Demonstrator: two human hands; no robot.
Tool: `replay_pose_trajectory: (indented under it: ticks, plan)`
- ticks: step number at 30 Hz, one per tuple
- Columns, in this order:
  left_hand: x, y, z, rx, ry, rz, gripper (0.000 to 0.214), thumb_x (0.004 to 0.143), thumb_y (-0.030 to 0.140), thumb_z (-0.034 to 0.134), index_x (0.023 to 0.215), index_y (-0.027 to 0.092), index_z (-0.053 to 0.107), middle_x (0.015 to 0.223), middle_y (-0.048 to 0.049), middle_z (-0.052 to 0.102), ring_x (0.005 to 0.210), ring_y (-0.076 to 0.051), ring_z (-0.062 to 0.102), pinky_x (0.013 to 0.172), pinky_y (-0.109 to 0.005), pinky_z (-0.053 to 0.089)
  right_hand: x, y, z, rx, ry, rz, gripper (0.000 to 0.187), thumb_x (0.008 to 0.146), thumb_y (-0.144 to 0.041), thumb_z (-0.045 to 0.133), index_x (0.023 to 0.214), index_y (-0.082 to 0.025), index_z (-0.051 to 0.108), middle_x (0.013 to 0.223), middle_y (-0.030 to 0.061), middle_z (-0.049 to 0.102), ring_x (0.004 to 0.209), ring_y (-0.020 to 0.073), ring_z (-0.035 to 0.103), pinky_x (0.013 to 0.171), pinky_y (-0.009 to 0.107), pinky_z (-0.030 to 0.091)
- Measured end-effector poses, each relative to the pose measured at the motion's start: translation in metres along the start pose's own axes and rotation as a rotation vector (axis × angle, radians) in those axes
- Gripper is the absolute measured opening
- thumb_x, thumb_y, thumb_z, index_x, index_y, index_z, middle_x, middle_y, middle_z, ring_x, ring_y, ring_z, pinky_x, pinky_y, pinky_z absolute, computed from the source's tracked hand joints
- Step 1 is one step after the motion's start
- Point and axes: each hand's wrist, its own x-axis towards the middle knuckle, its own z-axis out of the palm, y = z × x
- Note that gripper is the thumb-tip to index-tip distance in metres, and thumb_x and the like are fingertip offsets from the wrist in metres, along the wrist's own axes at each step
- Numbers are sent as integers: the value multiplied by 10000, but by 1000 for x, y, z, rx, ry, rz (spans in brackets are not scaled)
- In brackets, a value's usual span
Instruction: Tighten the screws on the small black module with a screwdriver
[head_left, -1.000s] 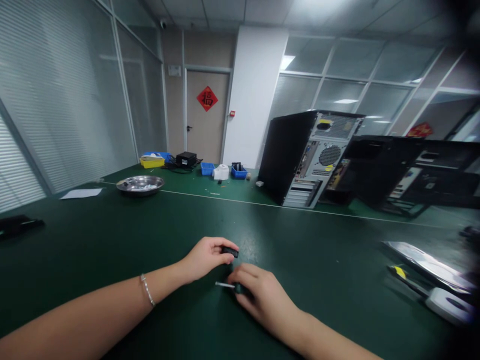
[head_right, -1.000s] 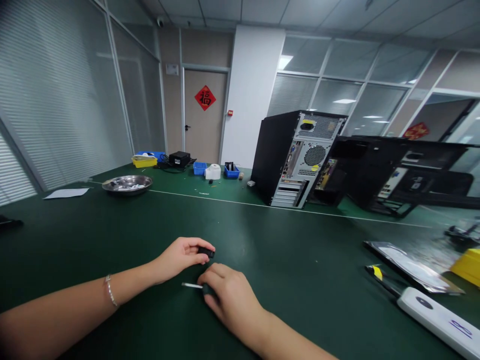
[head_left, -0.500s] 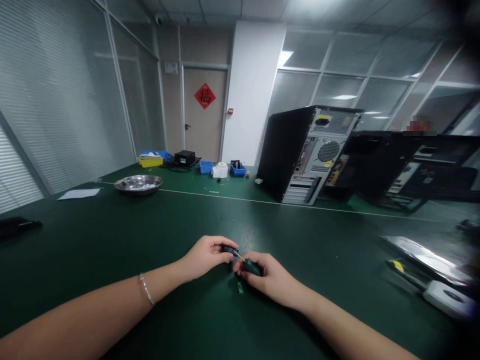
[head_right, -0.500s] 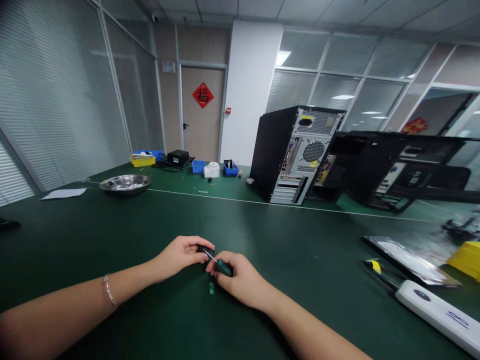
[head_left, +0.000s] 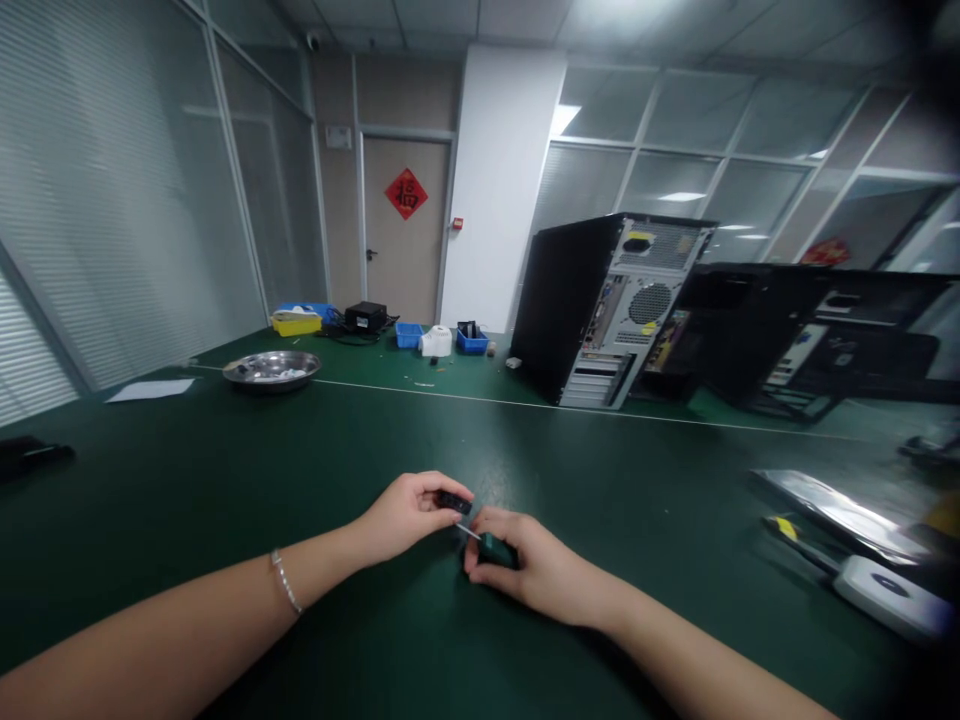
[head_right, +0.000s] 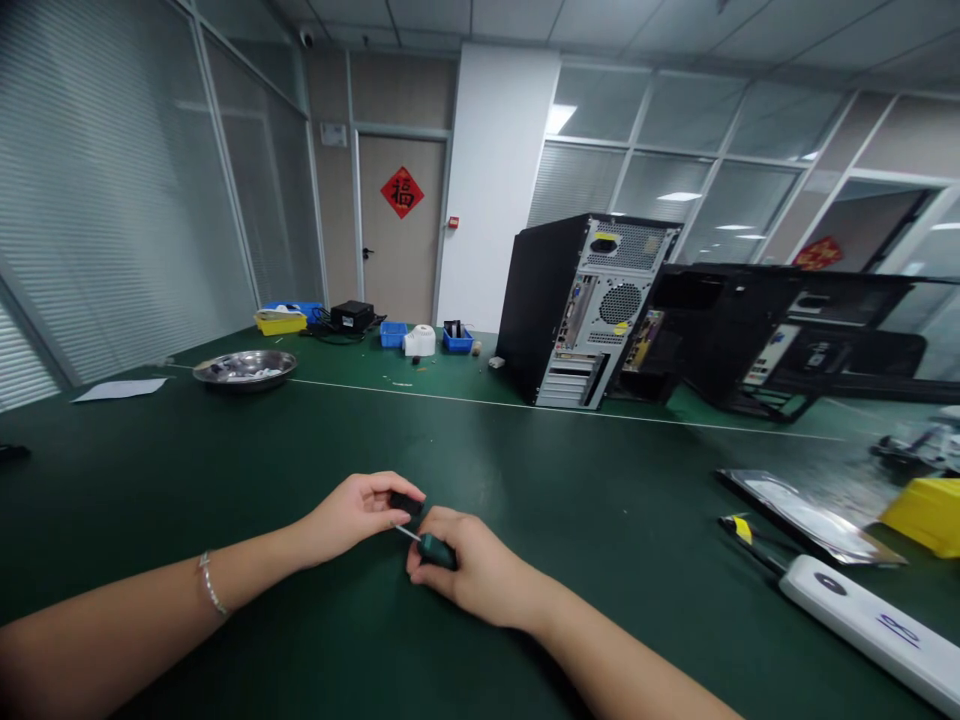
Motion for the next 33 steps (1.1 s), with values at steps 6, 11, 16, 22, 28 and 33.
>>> replay_pose_trajectory:
  ticks: [6,11,16,22,28,33]
  plan:
    - [-2,-2,1,201,-16,93,241,765,214,666,996,159,706,1007,-82,647,897,-201,624,820,-324,492,4,14,12,117,355,128,159,843,-330,612,869,-178,650,834,19,640,670,127,580,627,244,507]
    - [-8,3,6,417,-1,120,235,775,227,667,1000,175,708,952,-66,654,844,-193,610,761,-281,482,6,18,16,258,418,214,257,826,-408,607,901,-162,616,763,-2,591,455,59,470,418,186,432]
    - [-9,6,8,514,1,147,178,773,225,668,935,169,716,878,-53,658,793,-181,593,699,-252,461,6,15,17,246,400,212,251,819,-417,603,853,-169,606,743,-13,573,455,61,470,412,182,434]
    - [-9,6,8,562,-9,172,161,771,234,672,914,178,721,839,-42,662,766,-172,579,681,-247,444,6,18,18,170,389,183,207,833,-377,599,841,-173,631,786,7,585,506,81,501,435,189,446]
    - [-9,9,9,597,-19,176,122,758,211,695,870,167,717,802,-29,650,725,-159,562,668,-246,417,6,18,17,46,410,99,106,840,-266,601,805,-184,658,823,16,614,705,137,574,642,241,476]
    - [-10,11,11,601,-28,191,114,755,204,699,860,163,713,795,-29,640,730,-160,560,671,-251,416,7,17,16,12,408,64,69,837,-219,602,791,-189,644,818,8,623,796,155,581,762,270,449]
